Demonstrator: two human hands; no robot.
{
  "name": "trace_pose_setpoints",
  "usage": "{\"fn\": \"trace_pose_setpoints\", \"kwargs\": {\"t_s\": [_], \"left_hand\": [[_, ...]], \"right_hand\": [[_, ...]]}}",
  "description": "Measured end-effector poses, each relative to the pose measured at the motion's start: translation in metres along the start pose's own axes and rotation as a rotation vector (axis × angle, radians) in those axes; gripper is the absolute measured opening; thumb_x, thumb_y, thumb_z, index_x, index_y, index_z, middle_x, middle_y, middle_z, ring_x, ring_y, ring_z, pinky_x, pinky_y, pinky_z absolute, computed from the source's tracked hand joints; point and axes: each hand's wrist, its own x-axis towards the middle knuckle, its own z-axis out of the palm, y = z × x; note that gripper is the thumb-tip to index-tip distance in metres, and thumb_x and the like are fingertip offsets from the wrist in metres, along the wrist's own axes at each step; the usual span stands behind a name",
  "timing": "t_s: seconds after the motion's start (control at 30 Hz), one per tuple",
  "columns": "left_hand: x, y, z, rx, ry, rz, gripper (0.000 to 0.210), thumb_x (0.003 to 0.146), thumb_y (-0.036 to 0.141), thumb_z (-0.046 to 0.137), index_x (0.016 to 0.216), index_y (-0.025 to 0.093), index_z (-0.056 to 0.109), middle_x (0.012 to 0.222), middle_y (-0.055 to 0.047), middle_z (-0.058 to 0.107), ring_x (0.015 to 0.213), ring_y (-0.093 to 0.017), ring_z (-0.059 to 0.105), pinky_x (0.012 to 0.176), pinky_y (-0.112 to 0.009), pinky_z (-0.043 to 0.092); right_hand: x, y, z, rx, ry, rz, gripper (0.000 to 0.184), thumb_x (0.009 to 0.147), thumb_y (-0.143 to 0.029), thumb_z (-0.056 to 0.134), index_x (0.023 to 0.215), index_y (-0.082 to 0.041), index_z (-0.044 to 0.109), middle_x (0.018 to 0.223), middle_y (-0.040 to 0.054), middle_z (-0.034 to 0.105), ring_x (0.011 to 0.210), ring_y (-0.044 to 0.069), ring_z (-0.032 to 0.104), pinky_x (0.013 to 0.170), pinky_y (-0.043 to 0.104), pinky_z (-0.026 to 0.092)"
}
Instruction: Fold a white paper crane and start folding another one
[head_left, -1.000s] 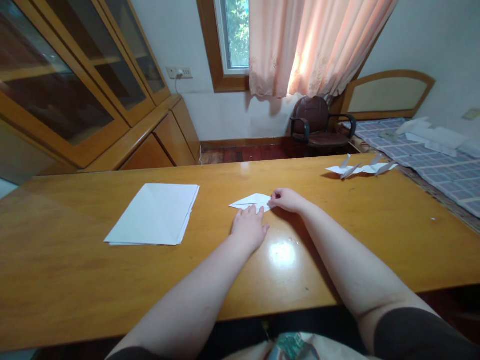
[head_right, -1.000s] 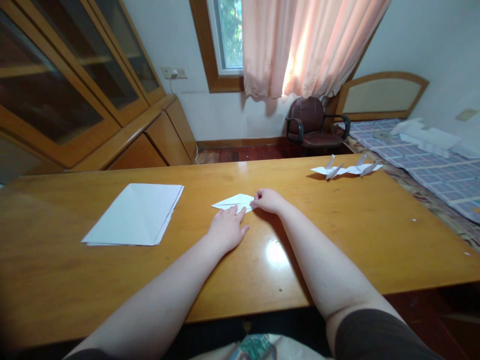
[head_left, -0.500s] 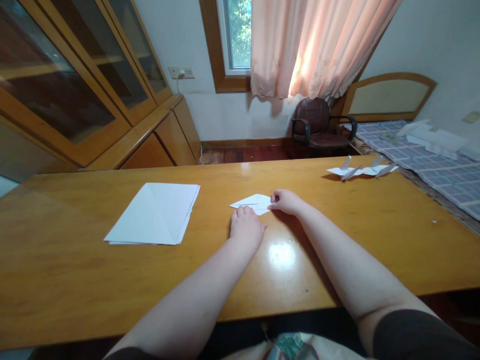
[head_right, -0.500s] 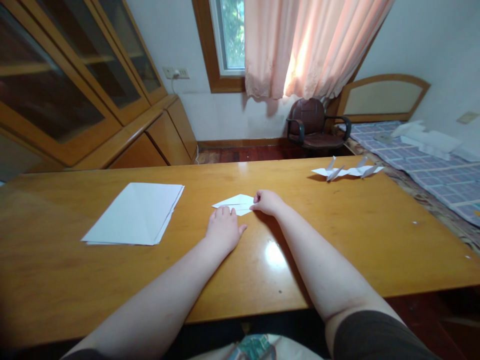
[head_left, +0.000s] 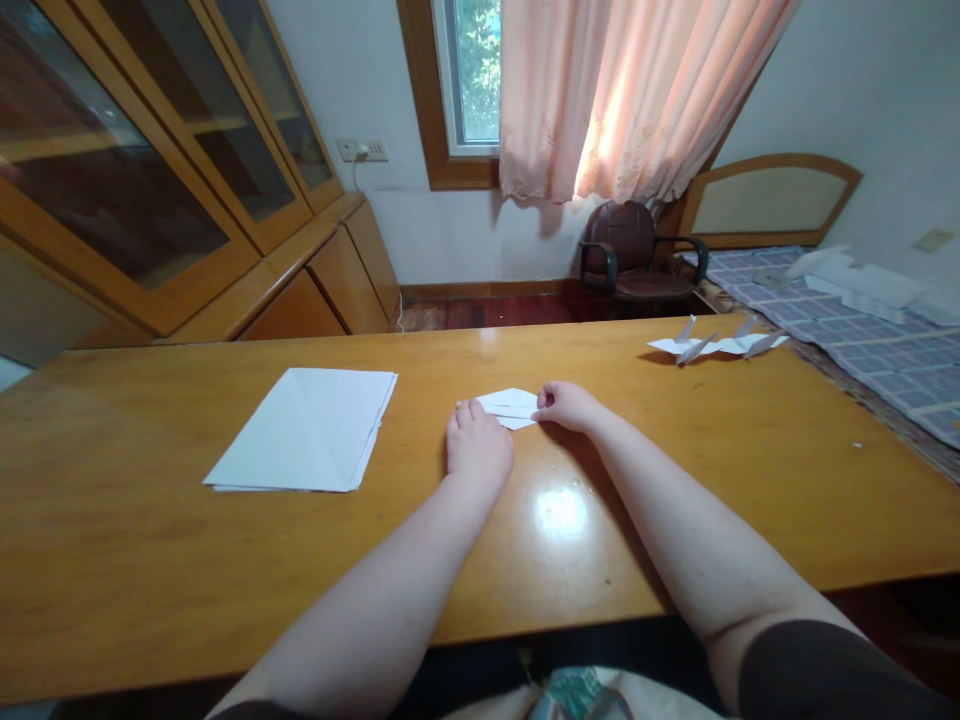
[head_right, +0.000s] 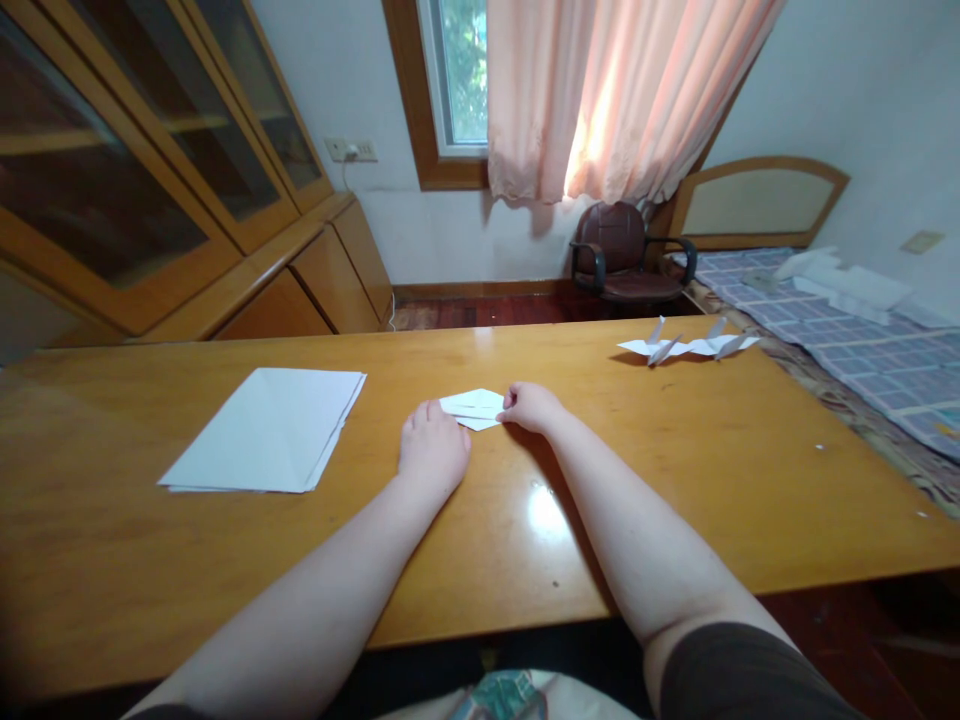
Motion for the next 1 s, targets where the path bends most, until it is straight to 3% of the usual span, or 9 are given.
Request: {"fn": "trace_pose_setpoints", "kwargs": {"t_s": [0.1,0.2,0.3,0.4,0.47,0.6,0.77,1.0], "left_hand": [[0.001,0.003,0.000,-0.080,0.002,0.118,0.040,0.086,0.026,0.037,0.111,0.007,0.061,0.118,-0.018,0.057,0.118,-0.028,0.045,0.100,-0.040,0.033],[0.002,0.001,-0.002,-0.145,0.007,0.138,0.038,0.089,0.026,0.031,0.107,0.013,0.062,0.110,-0.015,0.061,0.110,-0.026,0.052,0.096,-0.040,0.038],[0.007,-0.005,0.004,-0.120,0.129,0.286,0.043,0.089,0.032,0.037,0.126,0.016,0.050,0.138,-0.012,0.044,0.134,-0.026,0.029,0.111,-0.044,0.019],[0.016,-0.012,0.020,-0.090,-0.019,0.394,0.061,0.087,0.046,0.040,0.142,0.020,0.031,0.150,-0.009,0.026,0.140,-0.028,0.013,0.112,-0.051,0.009],[0.021,-0.015,0.032,-0.112,-0.120,0.380,0.067,0.088,0.051,0.036,0.145,0.018,0.022,0.152,-0.009,0.020,0.140,-0.028,0.013,0.111,-0.051,0.012],[0.024,-0.013,0.044,-0.133,-0.132,0.362,0.073,0.087,0.055,0.032,0.146,0.015,0.016,0.154,-0.011,0.014,0.141,-0.027,0.010,0.112,-0.050,0.011],[0.020,-0.005,0.044,-0.143,-0.129,0.318,0.075,0.087,0.058,0.031,0.146,0.015,0.016,0.154,-0.011,0.013,0.141,-0.027,0.009,0.112,-0.048,0.010],[0.019,-0.001,0.044,-0.161,-0.158,0.294,0.076,0.087,0.057,0.029,0.146,0.012,0.017,0.154,-0.010,0.009,0.141,-0.028,0.007,0.113,-0.049,0.009]], "right_hand": [[0.000,0.000,0.000,0.002,0.008,-0.011,0.022,0.062,-0.034,0.072,0.076,-0.020,0.062,0.070,-0.0020,0.063,0.061,0.011,0.053,0.053,0.021,0.032],[-0.001,0.001,0.000,0.014,0.016,-0.031,0.022,0.063,-0.033,0.072,0.077,-0.019,0.063,0.070,-0.0020,0.062,0.061,0.011,0.052,0.053,0.021,0.032],[0.001,0.003,0.001,0.034,0.013,-0.067,0.020,0.064,-0.030,0.073,0.077,-0.019,0.063,0.070,-0.0021,0.063,0.061,0.011,0.053,0.054,0.020,0.033],[0.004,0.007,-0.001,0.043,0.050,-0.080,0.016,0.067,-0.030,0.071,0.075,-0.019,0.064,0.071,-0.0015,0.064,0.062,0.011,0.055,0.057,0.020,0.035],[0.006,0.011,-0.003,0.034,0.126,-0.046,0.015,0.069,-0.031,0.070,0.075,-0.019,0.064,0.073,-0.0003,0.066,0.065,0.012,0.055,0.059,0.021,0.036],[0.005,0.011,-0.006,-0.009,0.252,-0.008,0.019,0.071,-0.038,0.065,0.075,-0.019,0.064,0.077,0.0023,0.067,0.068,0.013,0.055,0.060,0.023,0.035],[-0.001,-0.005,0.006,-0.011,0.252,-0.071,0.019,0.077,-0.036,0.056,0.073,-0.019,0.064,0.075,0.0022,0.066,0.066,0.013,0.055,0.059,0.023,0.034],[-0.006,-0.020,0.016,-0.055,0.258,-0.072,0.015,0.075,-0.032,0.058,0.070,-0.019,0.064,0.072,0.0021,0.067,0.067,0.014,0.056,0.061,0.023,0.035]]}}
